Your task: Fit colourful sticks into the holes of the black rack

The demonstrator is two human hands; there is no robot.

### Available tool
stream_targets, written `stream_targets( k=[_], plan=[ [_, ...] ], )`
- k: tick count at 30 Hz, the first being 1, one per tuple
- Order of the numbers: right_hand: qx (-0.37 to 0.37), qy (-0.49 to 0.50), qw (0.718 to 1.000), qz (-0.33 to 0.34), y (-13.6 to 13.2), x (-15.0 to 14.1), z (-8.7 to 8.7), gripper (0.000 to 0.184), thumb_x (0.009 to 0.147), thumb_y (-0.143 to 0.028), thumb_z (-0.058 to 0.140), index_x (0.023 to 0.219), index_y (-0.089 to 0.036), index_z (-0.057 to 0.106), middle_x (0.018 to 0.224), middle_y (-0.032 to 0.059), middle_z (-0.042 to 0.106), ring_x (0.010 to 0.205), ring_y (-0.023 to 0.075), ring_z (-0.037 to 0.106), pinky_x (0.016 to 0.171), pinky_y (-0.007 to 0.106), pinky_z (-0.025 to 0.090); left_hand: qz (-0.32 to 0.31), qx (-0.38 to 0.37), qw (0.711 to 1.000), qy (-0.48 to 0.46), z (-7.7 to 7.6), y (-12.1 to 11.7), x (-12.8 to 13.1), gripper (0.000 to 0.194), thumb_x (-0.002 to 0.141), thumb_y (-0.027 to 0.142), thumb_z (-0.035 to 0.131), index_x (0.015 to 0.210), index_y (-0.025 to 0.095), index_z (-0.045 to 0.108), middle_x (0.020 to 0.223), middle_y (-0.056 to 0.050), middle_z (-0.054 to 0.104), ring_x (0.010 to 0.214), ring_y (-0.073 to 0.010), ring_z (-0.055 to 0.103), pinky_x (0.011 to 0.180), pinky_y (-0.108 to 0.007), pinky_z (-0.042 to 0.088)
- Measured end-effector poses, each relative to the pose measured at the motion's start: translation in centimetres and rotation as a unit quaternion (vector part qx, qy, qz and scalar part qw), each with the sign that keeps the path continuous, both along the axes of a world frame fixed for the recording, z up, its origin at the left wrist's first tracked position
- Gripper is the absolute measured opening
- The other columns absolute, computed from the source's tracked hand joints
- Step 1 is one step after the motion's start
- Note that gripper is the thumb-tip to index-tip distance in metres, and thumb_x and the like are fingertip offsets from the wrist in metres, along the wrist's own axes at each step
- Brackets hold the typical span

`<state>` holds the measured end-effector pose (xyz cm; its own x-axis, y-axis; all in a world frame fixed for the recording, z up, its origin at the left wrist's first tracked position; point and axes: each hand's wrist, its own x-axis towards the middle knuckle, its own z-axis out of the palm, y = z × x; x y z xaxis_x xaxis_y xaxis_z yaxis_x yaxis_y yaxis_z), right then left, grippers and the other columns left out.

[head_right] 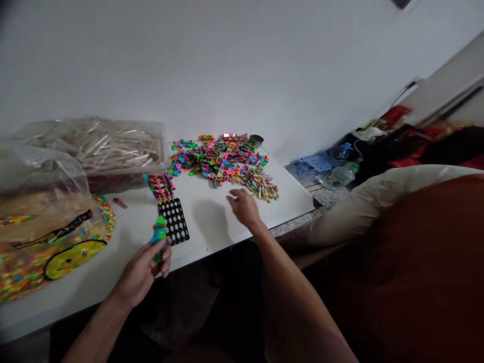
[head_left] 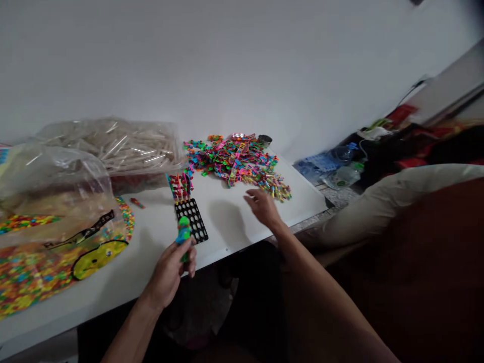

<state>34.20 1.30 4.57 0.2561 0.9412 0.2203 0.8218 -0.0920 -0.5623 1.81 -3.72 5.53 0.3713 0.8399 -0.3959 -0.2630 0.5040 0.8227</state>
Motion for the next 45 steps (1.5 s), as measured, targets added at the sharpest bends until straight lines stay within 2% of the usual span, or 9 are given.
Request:
stream_targets(
  k=[3,7,24,28,30,33,36,40,45],
  plan=[
    [-0.118,-0.101,0.961,-0.229,0.6,5.4,-1.1,0.036,0.101,-0.042,0.056,0.115,-0.016,0.076,0.118,0.0178,0.074,0.105,0.0284,0.070,0.091,0.038,0.052,0.091,-0.029,0.993,-0.062,0.2,-0.6,-1.1,0.043,0.074,0.051,0.084,0.094,0.019,0.065,0.071,0.003,0.051,0.060,-0.0114,0.049,0.054,-0.024,0.047],
    [-0.174,-0.115,0.939,-0.274,1.7,7.3,-1.9,0.049,0.100,-0.049,0.054,0.117,-0.008,0.075,0.113,0.0263,0.073,0.108,0.0359,0.070,0.091,0.044,0.052,0.150,-0.041,0.982,-0.109,-0.2,-0.6,-0.9,0.036,0.073,0.041,0.085,0.091,0.019,0.064,0.074,0.001,0.052,0.063,-0.0122,0.048,0.056,-0.025,0.047],
    [-0.158,-0.004,0.987,-0.030,1.1,1.7,-1.9,0.010,0.081,-0.023,0.070,0.082,-0.014,0.072,0.079,0.0128,0.077,0.083,0.0243,0.073,0.073,0.027,0.048,0.215,-0.048,0.961,-0.168,-0.7,-0.2,0.7,0.020,0.080,0.029,0.076,0.090,0.015,0.067,0.080,-0.006,0.067,0.067,-0.0156,0.059,0.060,-0.027,0.053],
    [-0.115,0.145,0.983,0.007,0.7,-0.1,-2.0,0.046,0.086,-0.036,0.063,0.127,-0.014,0.064,0.072,0.0033,0.075,0.065,0.0198,0.072,0.063,0.028,0.054,0.240,-0.074,0.949,-0.189,-0.2,0.2,1.1,0.008,0.085,0.021,0.069,0.091,0.016,0.066,0.093,-0.010,0.075,0.074,-0.0187,0.069,0.068,-0.031,0.059],
    [-0.071,0.326,0.942,0.023,-0.3,-1.9,-2.3,0.064,0.082,-0.042,0.068,0.139,-0.016,0.053,0.076,0.0012,0.075,0.065,0.0199,0.074,0.063,0.030,0.059,0.258,-0.096,0.939,-0.205,0.2,0.4,1.3,0.003,0.088,0.018,0.064,0.089,0.016,0.066,0.093,-0.010,0.076,0.073,-0.0179,0.071,0.071,-0.031,0.059],
    [-0.049,0.587,0.807,0.042,-2.9,-5.4,-2.4,0.065,0.071,-0.036,0.080,0.129,-0.020,0.055,0.074,-0.0002,0.074,0.061,0.0187,0.073,0.059,0.029,0.061,0.280,-0.118,0.924,-0.231,0.9,0.6,1.5,0.014,0.095,0.017,0.055,0.084,0.017,0.064,0.090,-0.009,0.077,0.073,-0.0172,0.072,0.074,-0.031,0.059],
    [-0.074,0.672,0.731,0.088,-5.6,-9.1,-1.8,0.054,0.073,-0.030,0.081,0.118,-0.024,0.052,0.075,-0.0009,0.076,0.055,0.0166,0.072,0.053,0.025,0.058,0.287,-0.129,0.914,-0.256,1.3,0.8,1.8,0.025,0.102,0.023,0.048,0.082,0.017,0.062,0.091,-0.010,0.077,0.077,-0.0191,0.074,0.077,-0.034,0.059],
    [-0.046,0.690,0.710,0.132,-7.8,-13.7,-0.8,0.047,0.079,-0.034,0.084,0.108,-0.026,0.048,0.084,0.0010,0.079,0.056,0.0175,0.074,0.053,0.027,0.061,0.316,-0.146,0.900,-0.263,1.3,0.9,1.8,0.033,0.106,0.030,0.042,0.079,0.018,0.057,0.087,-0.008,0.077,0.075,-0.0206,0.074,0.076,-0.037,0.058],
    [0.014,0.644,0.751,0.148,-8.3,-17.3,-0.8,0.046,0.086,-0.040,0.083,0.120,-0.026,0.054,0.093,0.0021,0.081,0.068,0.0191,0.078,0.069,0.036,0.068,0.326,-0.154,0.895,-0.261,1.0,0.5,1.3,0.028,0.106,0.027,0.043,0.083,0.018,0.058,0.089,-0.006,0.077,0.074,-0.0190,0.074,0.079,-0.036,0.057]
  ],
)
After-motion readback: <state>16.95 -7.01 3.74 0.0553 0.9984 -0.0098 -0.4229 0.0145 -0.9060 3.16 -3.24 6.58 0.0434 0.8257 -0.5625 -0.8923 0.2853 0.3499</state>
